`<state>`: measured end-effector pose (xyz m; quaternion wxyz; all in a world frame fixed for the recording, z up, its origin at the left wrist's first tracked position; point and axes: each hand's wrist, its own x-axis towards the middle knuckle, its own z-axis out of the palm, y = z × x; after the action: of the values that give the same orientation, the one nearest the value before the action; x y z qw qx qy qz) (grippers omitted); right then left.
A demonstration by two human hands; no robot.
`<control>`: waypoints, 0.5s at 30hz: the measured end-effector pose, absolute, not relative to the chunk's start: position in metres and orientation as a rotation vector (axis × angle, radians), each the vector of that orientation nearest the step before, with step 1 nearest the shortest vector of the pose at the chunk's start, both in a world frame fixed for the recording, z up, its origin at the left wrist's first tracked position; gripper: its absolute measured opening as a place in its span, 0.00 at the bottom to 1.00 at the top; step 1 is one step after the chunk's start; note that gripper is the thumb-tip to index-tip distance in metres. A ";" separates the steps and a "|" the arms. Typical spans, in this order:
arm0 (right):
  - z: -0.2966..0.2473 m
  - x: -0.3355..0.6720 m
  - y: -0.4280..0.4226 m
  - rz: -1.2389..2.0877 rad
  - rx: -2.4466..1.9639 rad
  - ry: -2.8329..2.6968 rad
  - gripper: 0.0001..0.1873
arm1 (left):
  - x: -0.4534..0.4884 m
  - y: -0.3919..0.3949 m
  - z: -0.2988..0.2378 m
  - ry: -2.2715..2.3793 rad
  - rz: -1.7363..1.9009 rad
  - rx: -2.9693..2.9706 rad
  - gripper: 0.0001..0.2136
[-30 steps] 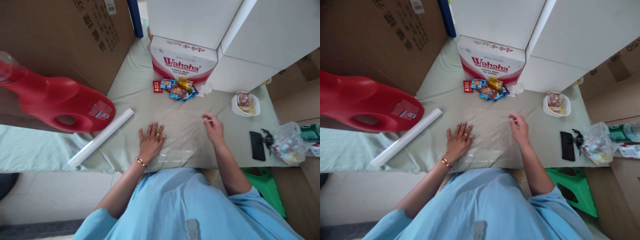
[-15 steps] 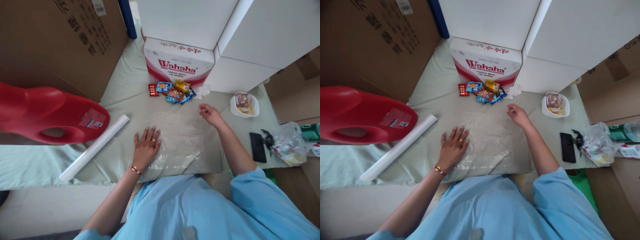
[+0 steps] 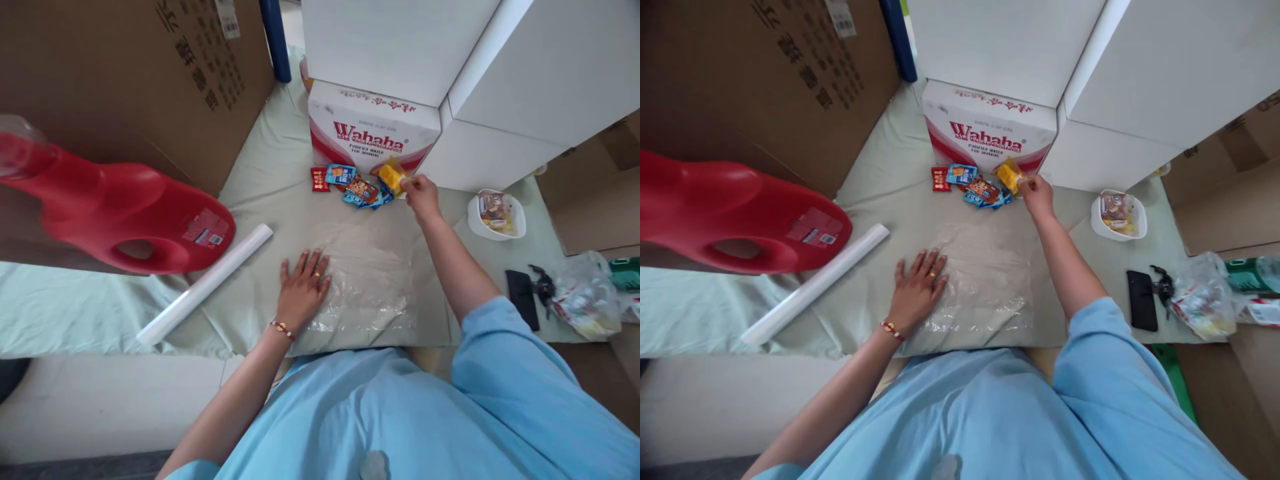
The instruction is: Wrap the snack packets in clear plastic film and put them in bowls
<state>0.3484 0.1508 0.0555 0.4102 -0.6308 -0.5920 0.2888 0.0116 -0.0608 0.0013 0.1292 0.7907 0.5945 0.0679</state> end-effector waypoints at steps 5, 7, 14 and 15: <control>0.064 0.341 0.043 1.533 -1.406 -1.374 0.24 | 0.011 -0.061 0.000 1.709 0.222 2.304 0.28; 0.055 0.329 0.013 1.683 -1.407 -1.480 0.25 | 0.010 -0.061 0.000 1.708 0.225 2.311 0.28; 0.042 0.303 -0.026 0.730 -1.658 -1.806 0.22 | 0.011 -0.062 0.000 1.692 0.223 2.295 0.28; 0.043 0.300 -0.028 0.692 -1.617 -1.871 0.23 | 0.011 -0.062 0.000 1.693 0.224 2.298 0.28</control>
<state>0.2998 -0.0278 0.0434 0.2830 -0.6039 -0.6988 0.2586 0.0108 -0.0620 0.0002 0.1390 0.7948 0.5856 0.0775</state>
